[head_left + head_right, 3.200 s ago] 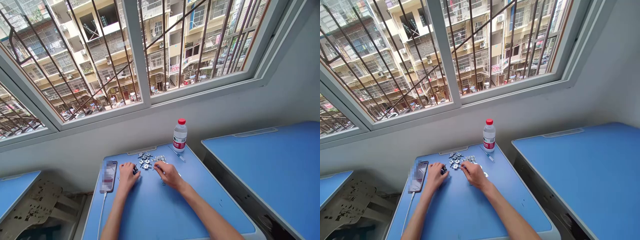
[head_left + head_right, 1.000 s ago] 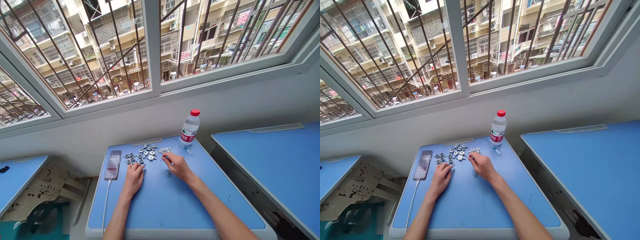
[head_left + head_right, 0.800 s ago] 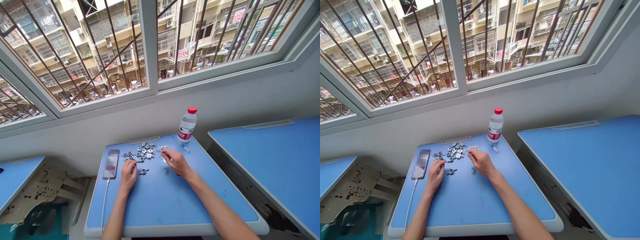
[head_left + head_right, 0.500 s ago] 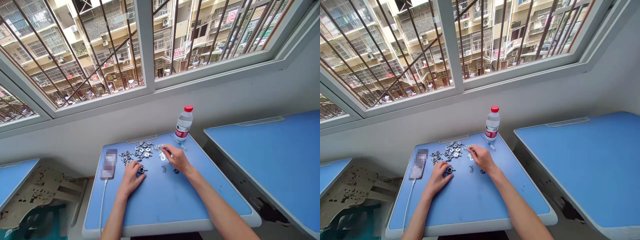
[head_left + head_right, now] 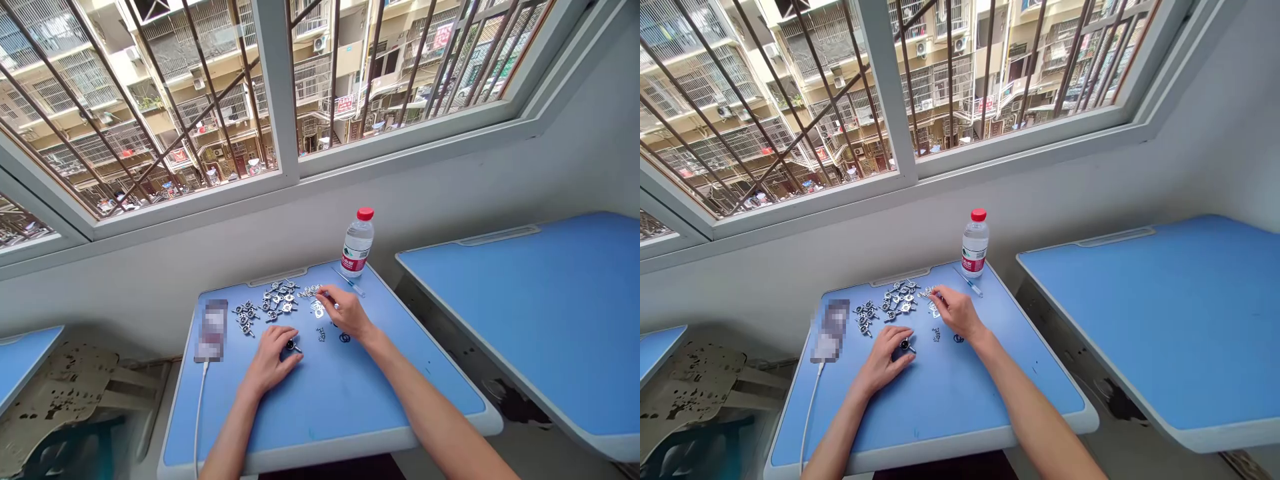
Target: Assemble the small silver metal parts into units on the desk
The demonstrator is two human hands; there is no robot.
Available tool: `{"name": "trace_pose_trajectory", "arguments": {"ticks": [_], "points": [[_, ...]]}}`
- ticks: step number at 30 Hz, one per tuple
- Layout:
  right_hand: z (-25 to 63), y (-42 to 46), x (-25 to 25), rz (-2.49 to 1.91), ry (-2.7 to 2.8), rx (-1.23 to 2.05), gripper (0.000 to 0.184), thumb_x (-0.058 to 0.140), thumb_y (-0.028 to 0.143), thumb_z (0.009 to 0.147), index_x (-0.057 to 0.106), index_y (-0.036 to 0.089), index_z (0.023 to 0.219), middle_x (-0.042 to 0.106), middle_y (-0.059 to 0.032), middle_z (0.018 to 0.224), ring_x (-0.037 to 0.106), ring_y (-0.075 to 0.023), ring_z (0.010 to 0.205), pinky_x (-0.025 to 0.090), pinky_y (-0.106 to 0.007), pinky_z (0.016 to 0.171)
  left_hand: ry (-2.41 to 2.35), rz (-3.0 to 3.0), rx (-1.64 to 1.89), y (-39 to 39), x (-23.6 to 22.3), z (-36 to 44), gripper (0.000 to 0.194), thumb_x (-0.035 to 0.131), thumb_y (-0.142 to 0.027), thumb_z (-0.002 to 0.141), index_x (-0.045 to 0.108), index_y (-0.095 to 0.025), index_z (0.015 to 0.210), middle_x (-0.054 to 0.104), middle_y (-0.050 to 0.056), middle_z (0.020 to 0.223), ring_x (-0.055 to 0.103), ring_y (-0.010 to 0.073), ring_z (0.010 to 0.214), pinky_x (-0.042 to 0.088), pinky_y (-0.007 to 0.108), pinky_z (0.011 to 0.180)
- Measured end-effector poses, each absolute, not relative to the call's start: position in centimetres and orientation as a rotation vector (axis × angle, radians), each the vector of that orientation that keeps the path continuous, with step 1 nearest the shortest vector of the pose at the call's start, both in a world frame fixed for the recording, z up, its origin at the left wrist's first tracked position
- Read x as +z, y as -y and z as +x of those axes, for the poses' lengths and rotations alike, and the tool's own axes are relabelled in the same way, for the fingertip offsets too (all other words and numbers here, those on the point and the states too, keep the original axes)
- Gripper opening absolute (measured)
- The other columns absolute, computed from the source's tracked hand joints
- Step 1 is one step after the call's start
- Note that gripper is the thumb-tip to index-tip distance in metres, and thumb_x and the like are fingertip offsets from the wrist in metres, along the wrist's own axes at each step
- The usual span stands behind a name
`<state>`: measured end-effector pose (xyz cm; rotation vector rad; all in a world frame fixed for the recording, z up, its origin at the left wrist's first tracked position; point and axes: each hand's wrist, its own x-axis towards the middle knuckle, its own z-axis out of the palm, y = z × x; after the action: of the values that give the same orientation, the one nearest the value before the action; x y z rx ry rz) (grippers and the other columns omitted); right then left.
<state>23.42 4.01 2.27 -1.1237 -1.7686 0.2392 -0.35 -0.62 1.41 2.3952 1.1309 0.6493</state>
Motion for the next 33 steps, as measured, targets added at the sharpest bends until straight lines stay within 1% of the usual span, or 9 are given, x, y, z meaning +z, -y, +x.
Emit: {"name": "trace_pose_trajectory", "arguments": {"ticks": [4, 10, 12, 15, 18, 22, 26, 29, 33], "points": [[23.5, -3.9, 2.6, -1.134, 1.713, 0.31, 0.026, 0.044, 0.039, 0.096, 0.057, 0.021, 0.086, 0.059, 0.0, 0.062, 0.05, -0.0136, 0.051, 0.039, -0.026, 0.051, -1.245, 2.404, 0.654, -0.2, 0.7, -0.5, 0.037, 0.05, -0.035, 0.095, 0.055, -0.024, 0.13, 0.058, 0.01, 0.132, 0.05, 0.0265, 0.119, 0.041, 0.046, 0.101], [23.9, -3.9, 2.8, -1.168, 1.641, 0.443, 0.028, 0.042, 0.042, 0.096, 0.053, 0.021, 0.081, 0.05, 0.0036, 0.055, 0.047, -0.0127, 0.047, 0.038, -0.026, 0.05, -1.385, 2.332, 0.783, -1.1, -0.1, -1.4, 0.034, 0.036, -0.028, 0.099, 0.061, -0.022, 0.121, 0.061, 0.01, 0.126, 0.053, 0.0246, 0.116, 0.042, 0.046, 0.101], [24.1, -4.0, 2.7, -1.175, 1.609, 0.463, 0.03, 0.04, 0.043, 0.097, 0.051, 0.022, 0.079, 0.05, 0.0036, 0.054, 0.048, -0.0132, 0.048, 0.039, -0.026, 0.051, -1.363, 2.329, 0.828, -0.9, 0.3, -1.5, 0.032, 0.038, -0.029, 0.098, 0.063, -0.021, 0.117, 0.063, 0.01, 0.121, 0.055, 0.0243, 0.113, 0.044, 0.045, 0.099], [24.5, -4.0, 2.8, -1.184, 1.575, 0.471, 0.034, 0.036, 0.045, 0.098, 0.048, 0.022, 0.075, 0.05, 0.0032, 0.054, 0.049, -0.0137, 0.05, 0.04, -0.026, 0.053, -1.275, 2.336, 0.822, -0.4, 0.8, -1.5, 0.026, 0.053, -0.031, 0.092, 0.064, -0.022, 0.114, 0.062, 0.01, 0.115, 0.056, 0.0252, 0.109, 0.047, 0.042, 0.095], [24.8, -4.2, 2.8, -1.201, 1.555, 0.468, 0.039, 0.031, 0.046, 0.099, 0.043, 0.023, 0.071, 0.05, 0.0028, 0.055, 0.05, -0.0137, 0.051, 0.041, -0.026, 0.055, -1.196, 2.359, 0.751, 0.1, 1.0, -1.4, 0.03, 0.063, -0.024, 0.084, 0.063, -0.023, 0.114, 0.061, 0.009, 0.111, 0.056, 0.0247, 0.105, 0.049, 0.04, 0.091], [25.2, -4.5, 2.8, -1.252, 1.506, 0.441, 0.039, 0.027, 0.047, 0.099, 0.041, 0.024, 0.072, 0.05, 0.0029, 0.056, 0.05, -0.0135, 0.049, 0.041, -0.026, 0.055, -1.154, 2.374, 0.733, 0.2, 0.5, -1.0, 0.024, 0.059, -0.019, 0.087, 0.064, -0.022, 0.11, 0.061, 0.008, 0.104, 0.057, 0.0227, 0.099, 0.05, 0.038, 0.086], [26.1, -4.9, 3.1, -1.335, 1.453, 0.363, 0.031, 0.036, 0.045, 0.095, 0.048, 0.022, 0.079, 0.05, 0.0023, 0.058, 0.047, -0.0147, 0.052, 0.038, -0.027, 0.055, -1.173, 2.367, 0.791, -0.1, 0.0, -0.8, 0.019, 0.058, -0.024, 0.09, 0.064, -0.022, 0.108, 0.061, 0.008, 0.099, 0.057, 0.0226, 0.094, 0.05, 0.037, 0.083], [27.0, -5.0, 3.4, -1.452, 1.492, 0.347, 0.022, 0.046, 0.039, 0.09, 0.054, 0.021, 0.079, 0.057, -0.0004, 0.067, 0.052, -0.016, 0.06, 0.038, -0.027, 0.058, -1.186, 2.377, 0.788, -0.3, -0.3, -0.9, 0.019, 0.059, -0.025, 0.089, 0.064, -0.022, 0.107, 0.061, 0.007, 0.096, 0.057, 0.0225, 0.092, 0.05, 0.037, 0.081], [27.2, -5.1, 3.3, -1.617, 1.606, 0.378, 0.014, 0.049, 0.028, 0.086, 0.059, 0.021, 0.079, 0.065, -0.003, 0.079, 0.058, -0.0173, 0.07, 0.04, -0.027, 0.062, -1.19, 2.389, 0.771, -0.4, -0.4, -0.9, 0.02, 0.061, -0.025, 0.089, 0.064, -0.021, 0.108, 0.061, 0.007, 0.094, 0.057, 0.0222, 0.09, 0.05, 0.036, 0.078]]}}
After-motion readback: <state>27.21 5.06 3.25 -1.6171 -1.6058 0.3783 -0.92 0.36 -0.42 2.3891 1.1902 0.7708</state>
